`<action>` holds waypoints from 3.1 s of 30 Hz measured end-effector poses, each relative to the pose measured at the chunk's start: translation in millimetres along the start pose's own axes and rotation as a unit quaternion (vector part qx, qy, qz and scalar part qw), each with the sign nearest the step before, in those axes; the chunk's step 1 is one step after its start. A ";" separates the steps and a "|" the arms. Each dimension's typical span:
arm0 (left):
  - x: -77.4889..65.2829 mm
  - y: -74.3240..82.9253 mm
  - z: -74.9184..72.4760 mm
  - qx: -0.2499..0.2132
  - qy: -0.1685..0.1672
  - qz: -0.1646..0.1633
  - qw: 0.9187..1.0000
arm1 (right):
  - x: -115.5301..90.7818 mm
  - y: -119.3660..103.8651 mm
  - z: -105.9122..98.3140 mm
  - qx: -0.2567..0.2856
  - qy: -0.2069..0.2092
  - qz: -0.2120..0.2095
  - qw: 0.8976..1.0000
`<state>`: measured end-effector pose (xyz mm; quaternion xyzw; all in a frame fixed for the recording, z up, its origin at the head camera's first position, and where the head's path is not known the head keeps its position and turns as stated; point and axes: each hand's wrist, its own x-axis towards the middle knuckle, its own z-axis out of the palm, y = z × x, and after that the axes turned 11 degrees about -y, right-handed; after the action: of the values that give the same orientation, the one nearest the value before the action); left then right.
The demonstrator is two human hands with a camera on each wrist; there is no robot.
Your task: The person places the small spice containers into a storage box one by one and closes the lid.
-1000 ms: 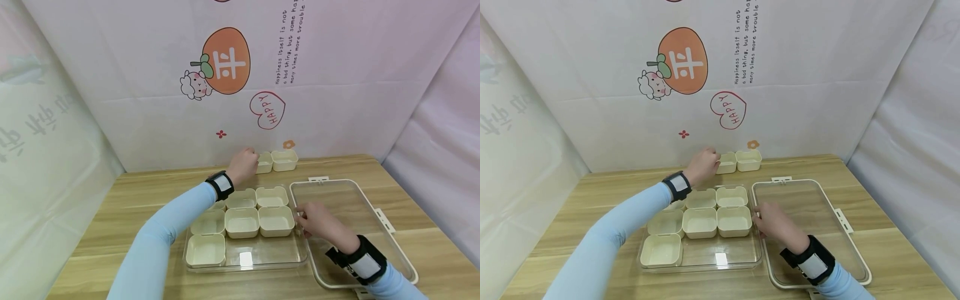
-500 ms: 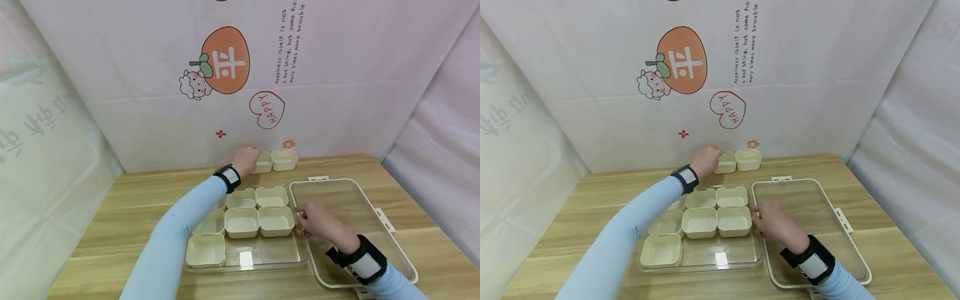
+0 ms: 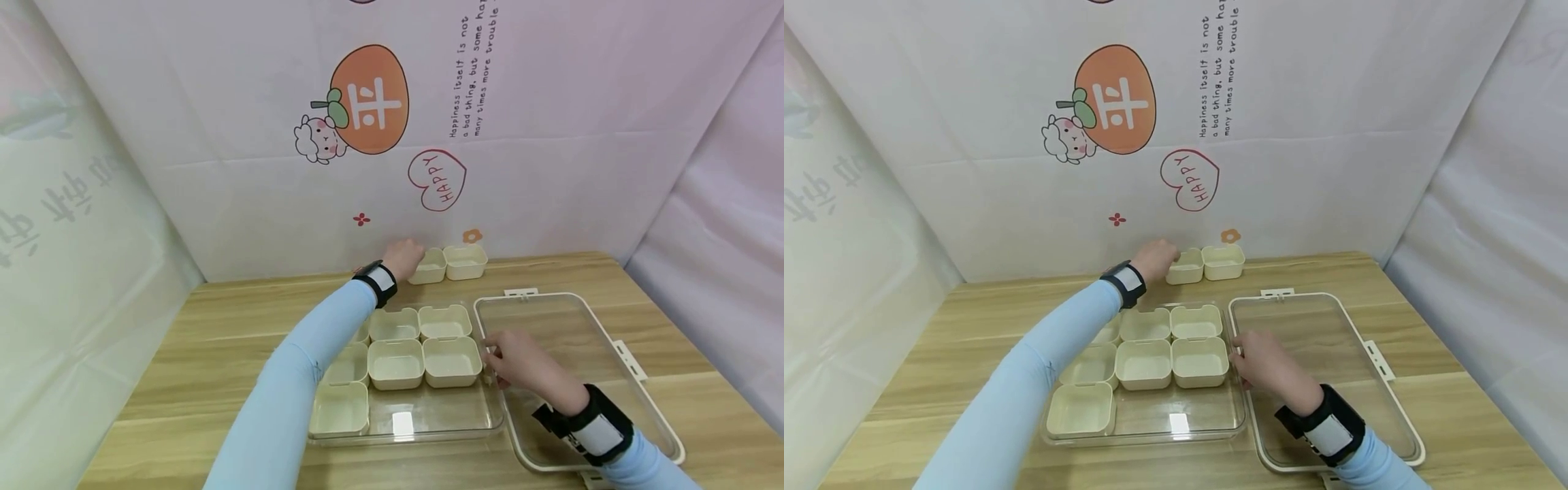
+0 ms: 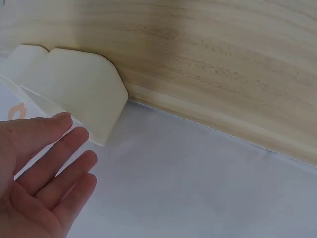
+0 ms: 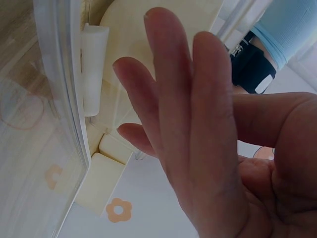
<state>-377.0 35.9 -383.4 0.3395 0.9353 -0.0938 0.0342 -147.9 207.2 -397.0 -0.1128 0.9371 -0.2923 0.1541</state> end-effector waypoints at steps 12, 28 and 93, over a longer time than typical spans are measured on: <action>-10.4 1.1 -2.9 0.022 -0.007 0.027 0.999 | -0.5 -0.1 -0.4 -0.001 -0.001 0.000 1.000; -8.1 -5.6 -1.8 0.041 0.009 0.052 0.998 | -0.6 -0.3 -0.5 0.000 -0.001 -0.007 1.000; -116.3 15.2 -29.3 0.102 0.171 0.140 0.970 | -0.7 -4.7 -2.0 0.027 -0.009 -0.004 1.000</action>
<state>-278.0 -19.9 -342.2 0.4801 0.8556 -0.1236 -0.1486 -147.4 204.7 -392.5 -0.1151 0.9270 -0.3170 0.1641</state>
